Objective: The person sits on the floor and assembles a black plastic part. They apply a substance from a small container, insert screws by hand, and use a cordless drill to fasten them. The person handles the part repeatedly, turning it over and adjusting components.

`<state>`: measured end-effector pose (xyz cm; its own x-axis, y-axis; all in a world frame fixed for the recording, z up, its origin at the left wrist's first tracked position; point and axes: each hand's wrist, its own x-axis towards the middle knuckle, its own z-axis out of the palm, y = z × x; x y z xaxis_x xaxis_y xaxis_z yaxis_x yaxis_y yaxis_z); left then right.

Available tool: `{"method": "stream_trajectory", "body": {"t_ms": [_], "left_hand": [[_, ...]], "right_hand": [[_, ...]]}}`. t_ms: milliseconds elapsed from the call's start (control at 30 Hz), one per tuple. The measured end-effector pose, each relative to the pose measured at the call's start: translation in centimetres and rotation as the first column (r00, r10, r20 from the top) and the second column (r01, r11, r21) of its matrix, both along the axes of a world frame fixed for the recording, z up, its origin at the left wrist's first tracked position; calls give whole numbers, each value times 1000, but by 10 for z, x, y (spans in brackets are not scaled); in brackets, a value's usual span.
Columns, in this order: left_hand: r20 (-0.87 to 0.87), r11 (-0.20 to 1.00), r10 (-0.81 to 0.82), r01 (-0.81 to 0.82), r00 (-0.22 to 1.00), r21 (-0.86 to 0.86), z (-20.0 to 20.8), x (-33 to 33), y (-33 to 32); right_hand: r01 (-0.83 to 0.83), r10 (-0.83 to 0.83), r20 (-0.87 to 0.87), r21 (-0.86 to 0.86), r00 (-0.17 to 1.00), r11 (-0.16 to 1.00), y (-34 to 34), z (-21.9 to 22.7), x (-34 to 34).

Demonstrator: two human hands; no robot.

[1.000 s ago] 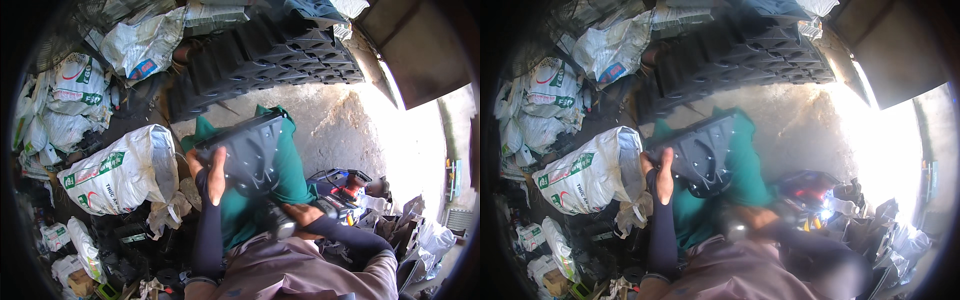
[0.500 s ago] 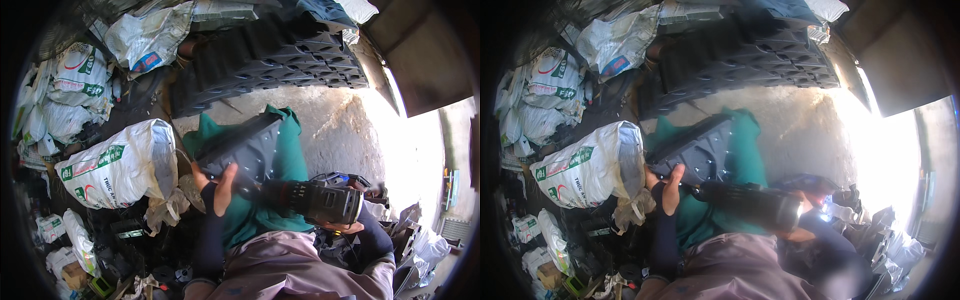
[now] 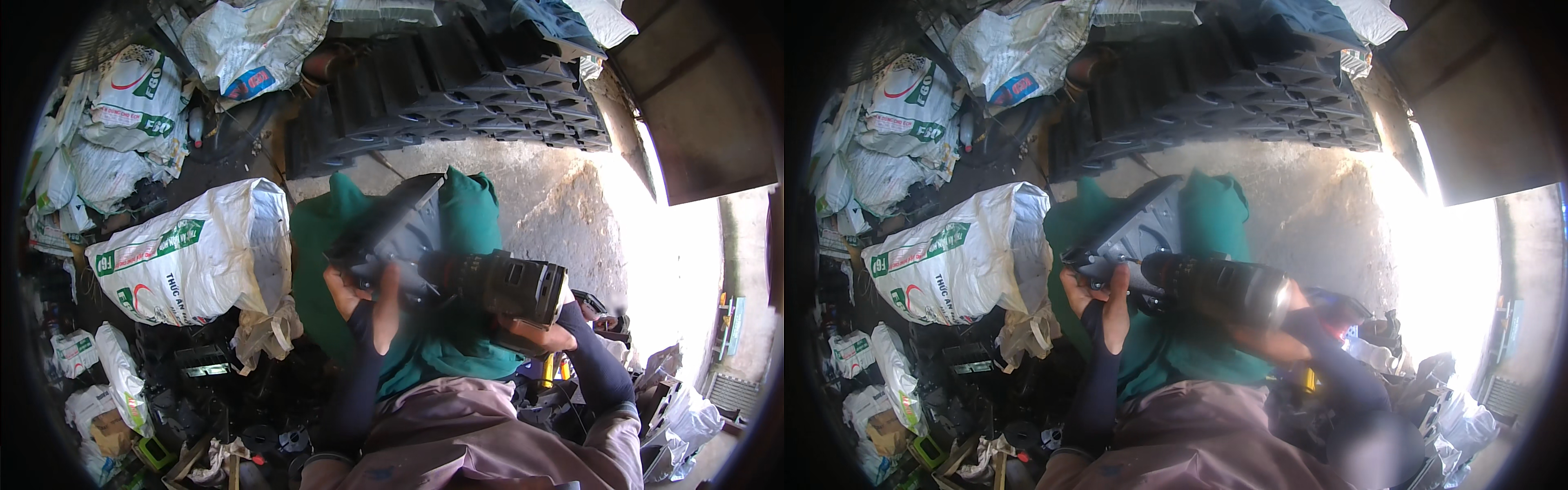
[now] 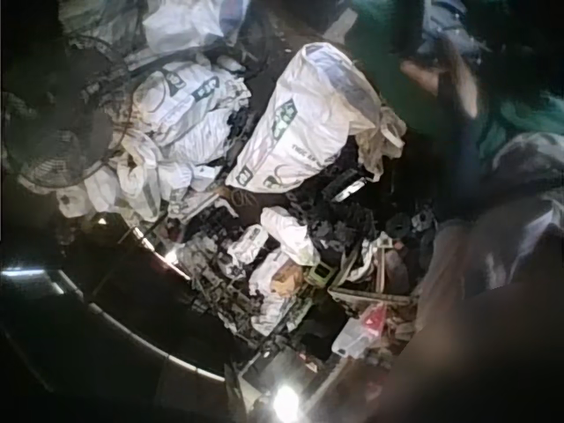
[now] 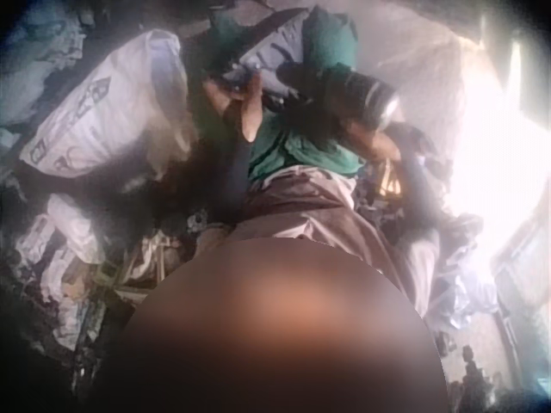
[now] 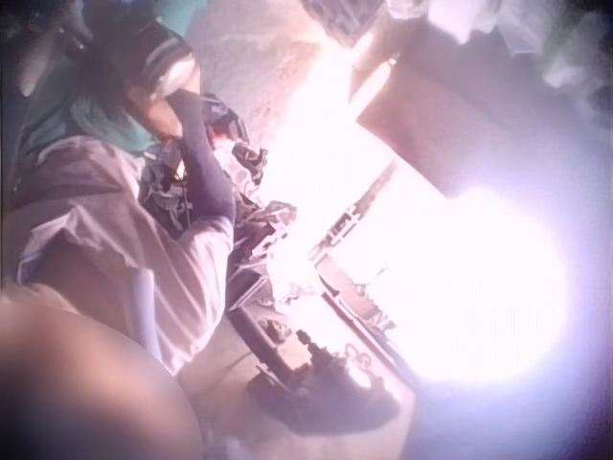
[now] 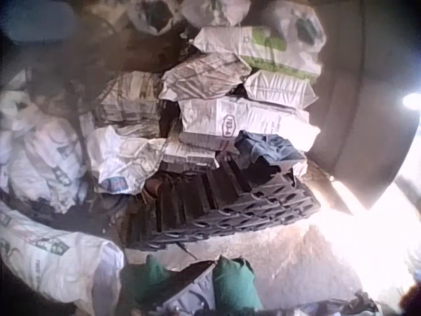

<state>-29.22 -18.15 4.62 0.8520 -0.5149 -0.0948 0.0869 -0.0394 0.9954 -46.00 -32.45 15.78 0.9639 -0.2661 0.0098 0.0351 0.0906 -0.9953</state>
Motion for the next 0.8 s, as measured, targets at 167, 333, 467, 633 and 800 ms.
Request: {"method": "stream_trajectory", "body": {"t_ms": [167, 333, 467, 633, 800], "left_hand": [[22, 1000, 5, -5, 1000, -9, 4, -1, -2], [54, 998, 5, -8, 999, 64, 4, -1, -3], [55, 997, -2, -2, 998, 78, 1, 0, -2], [16, 999, -39, 38, 999, 32, 1, 2, 0], [-31, 997, -45, 43, 999, -59, 2, 2, -1]], "right_hand": [[188, -184, -162, 14, 970, 982, -1, -14, -40], [208, -230, -167, -143, 959, 968, -5, -10, -32], [44, -96, -56, -600, 994, 799, -12, 4, -24], [-41, -152, -252, -626, 956, 779, -17, 3, -31], [-258, -79, -397, -722, 915, 642, -28, 7, -27]]}}
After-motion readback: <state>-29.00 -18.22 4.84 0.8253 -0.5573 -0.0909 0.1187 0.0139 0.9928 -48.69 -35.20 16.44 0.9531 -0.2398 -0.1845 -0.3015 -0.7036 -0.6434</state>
